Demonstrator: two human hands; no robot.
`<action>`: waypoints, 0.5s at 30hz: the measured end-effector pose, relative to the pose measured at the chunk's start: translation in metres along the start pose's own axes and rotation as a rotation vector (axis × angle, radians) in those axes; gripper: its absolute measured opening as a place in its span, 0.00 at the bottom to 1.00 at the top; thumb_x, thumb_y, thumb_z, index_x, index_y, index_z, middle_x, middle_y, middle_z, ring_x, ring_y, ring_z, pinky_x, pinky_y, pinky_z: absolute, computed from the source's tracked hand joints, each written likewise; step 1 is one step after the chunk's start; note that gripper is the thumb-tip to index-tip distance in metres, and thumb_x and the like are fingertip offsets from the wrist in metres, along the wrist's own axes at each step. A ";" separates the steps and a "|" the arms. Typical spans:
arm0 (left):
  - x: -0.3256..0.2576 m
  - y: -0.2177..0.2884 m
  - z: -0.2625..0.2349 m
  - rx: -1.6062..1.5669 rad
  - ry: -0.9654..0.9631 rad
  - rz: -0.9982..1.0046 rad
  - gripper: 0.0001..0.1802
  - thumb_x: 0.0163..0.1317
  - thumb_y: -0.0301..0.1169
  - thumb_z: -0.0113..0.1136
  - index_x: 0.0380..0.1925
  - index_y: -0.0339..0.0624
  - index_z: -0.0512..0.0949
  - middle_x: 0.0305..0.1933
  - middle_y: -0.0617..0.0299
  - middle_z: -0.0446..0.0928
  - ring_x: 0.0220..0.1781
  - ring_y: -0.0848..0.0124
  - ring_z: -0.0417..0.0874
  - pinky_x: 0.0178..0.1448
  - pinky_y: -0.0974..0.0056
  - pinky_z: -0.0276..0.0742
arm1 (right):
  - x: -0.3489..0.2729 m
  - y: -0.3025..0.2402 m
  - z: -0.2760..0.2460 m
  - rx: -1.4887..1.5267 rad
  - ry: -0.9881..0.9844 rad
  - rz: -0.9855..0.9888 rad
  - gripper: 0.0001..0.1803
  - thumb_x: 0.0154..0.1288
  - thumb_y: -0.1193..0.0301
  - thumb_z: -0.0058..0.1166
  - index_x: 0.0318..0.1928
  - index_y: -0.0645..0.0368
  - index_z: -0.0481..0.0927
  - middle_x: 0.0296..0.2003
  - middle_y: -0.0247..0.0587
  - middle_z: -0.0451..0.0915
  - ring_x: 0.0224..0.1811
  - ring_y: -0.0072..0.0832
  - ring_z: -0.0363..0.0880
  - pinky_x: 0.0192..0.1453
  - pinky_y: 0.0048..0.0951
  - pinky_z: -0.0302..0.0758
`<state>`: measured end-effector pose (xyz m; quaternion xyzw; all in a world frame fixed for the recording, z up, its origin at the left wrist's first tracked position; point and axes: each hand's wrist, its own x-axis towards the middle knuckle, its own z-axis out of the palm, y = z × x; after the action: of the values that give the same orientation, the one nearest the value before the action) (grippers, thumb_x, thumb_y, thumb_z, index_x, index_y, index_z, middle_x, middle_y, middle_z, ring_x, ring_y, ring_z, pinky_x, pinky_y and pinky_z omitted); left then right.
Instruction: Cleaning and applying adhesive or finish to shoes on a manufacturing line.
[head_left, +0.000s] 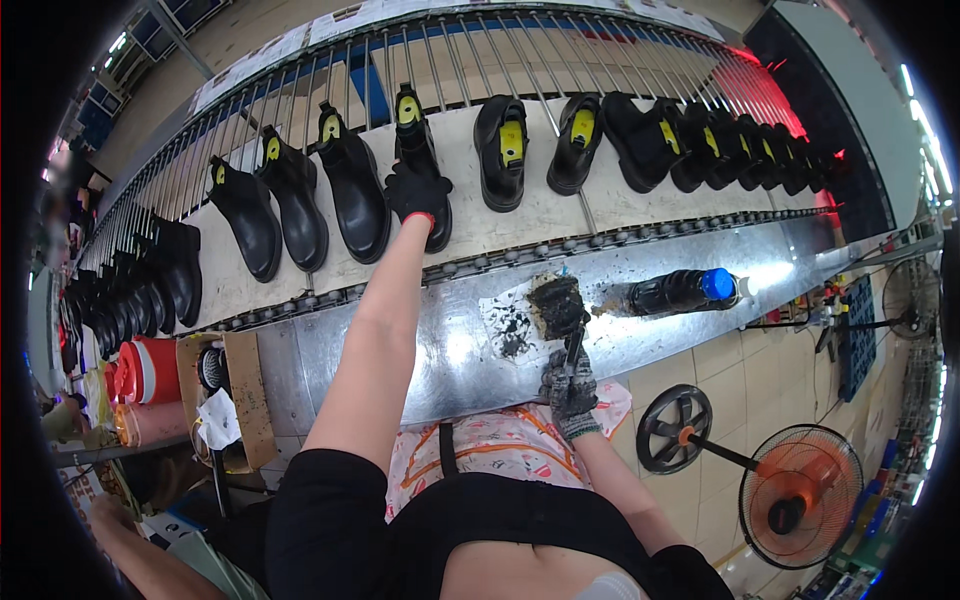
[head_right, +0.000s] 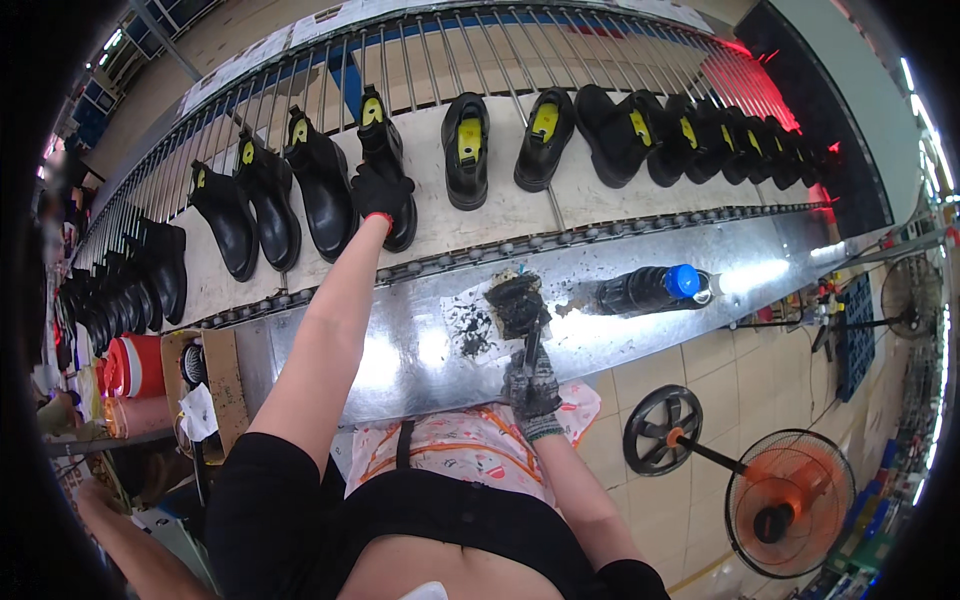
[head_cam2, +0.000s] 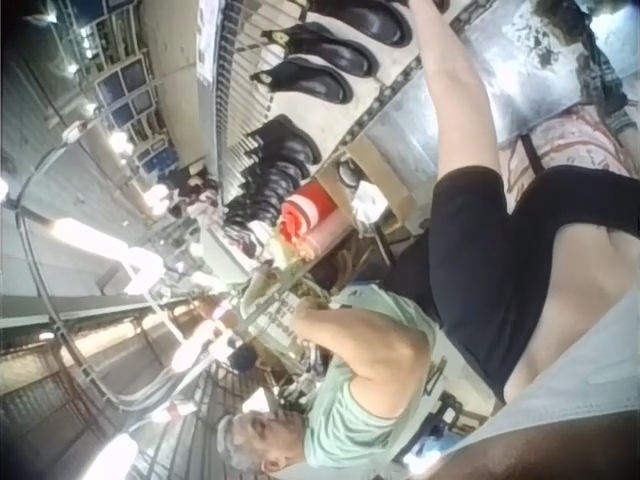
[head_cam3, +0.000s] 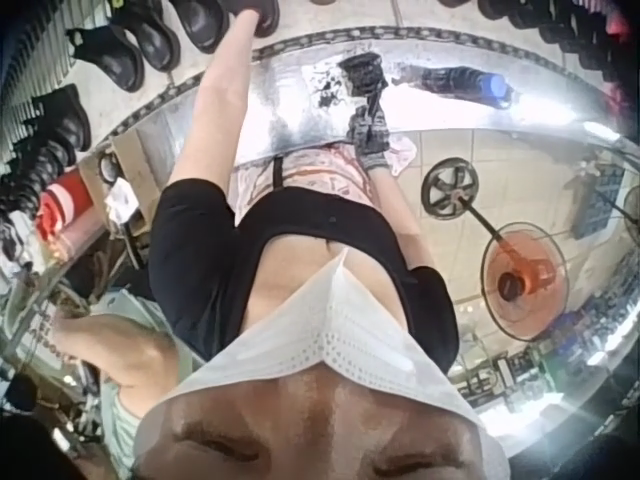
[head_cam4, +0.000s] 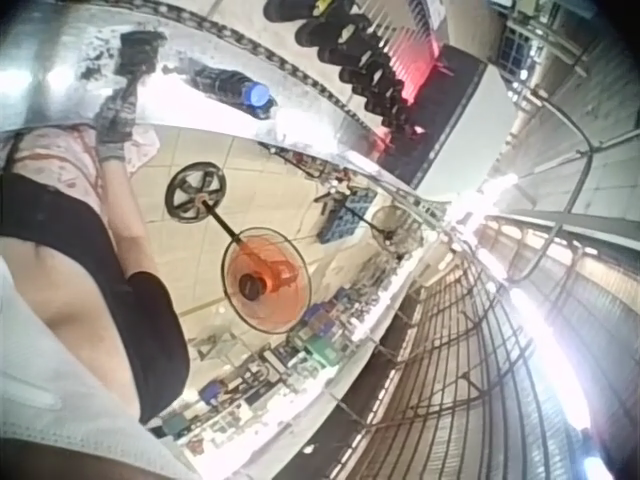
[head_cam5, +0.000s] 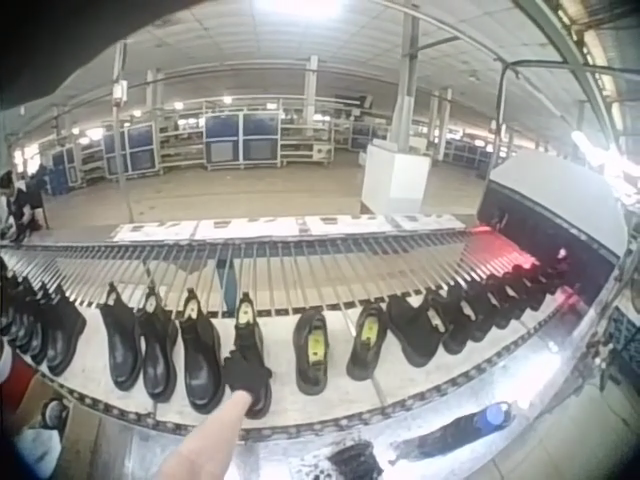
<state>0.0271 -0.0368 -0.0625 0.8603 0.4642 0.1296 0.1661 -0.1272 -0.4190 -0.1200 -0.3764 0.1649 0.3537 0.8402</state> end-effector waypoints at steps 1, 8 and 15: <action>0.002 -0.002 -0.004 0.020 -0.022 0.015 0.55 0.38 0.49 0.72 0.63 0.30 0.60 0.56 0.37 0.71 0.58 0.45 0.75 0.62 0.52 0.72 | 0.000 -0.003 0.000 0.132 -0.048 0.026 0.16 0.73 0.50 0.41 0.45 0.47 0.71 0.30 0.28 0.73 0.19 0.21 0.69 0.18 0.25 0.68; -0.034 -0.055 -0.059 -0.345 -0.182 0.160 0.47 0.36 0.46 0.73 0.57 0.32 0.68 0.51 0.45 0.78 0.52 0.52 0.80 0.56 0.55 0.75 | 0.006 -0.003 -0.002 0.153 -0.027 0.096 0.13 0.73 0.54 0.41 0.39 0.47 0.72 0.18 0.26 0.68 0.15 0.19 0.65 0.17 0.23 0.63; -0.175 -0.110 -0.134 -0.220 -0.247 0.094 0.46 0.35 0.40 0.74 0.58 0.36 0.67 0.50 0.46 0.77 0.51 0.51 0.80 0.54 0.55 0.75 | 0.009 0.003 -0.011 -0.104 -0.112 -0.145 0.13 0.69 0.65 0.47 0.52 0.51 0.70 0.27 0.28 0.71 0.18 0.19 0.66 0.22 0.21 0.69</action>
<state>-0.1997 -0.1053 0.0029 0.8670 0.3825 0.0805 0.3090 -0.1230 -0.4218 -0.1338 -0.4101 0.0716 0.3207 0.8508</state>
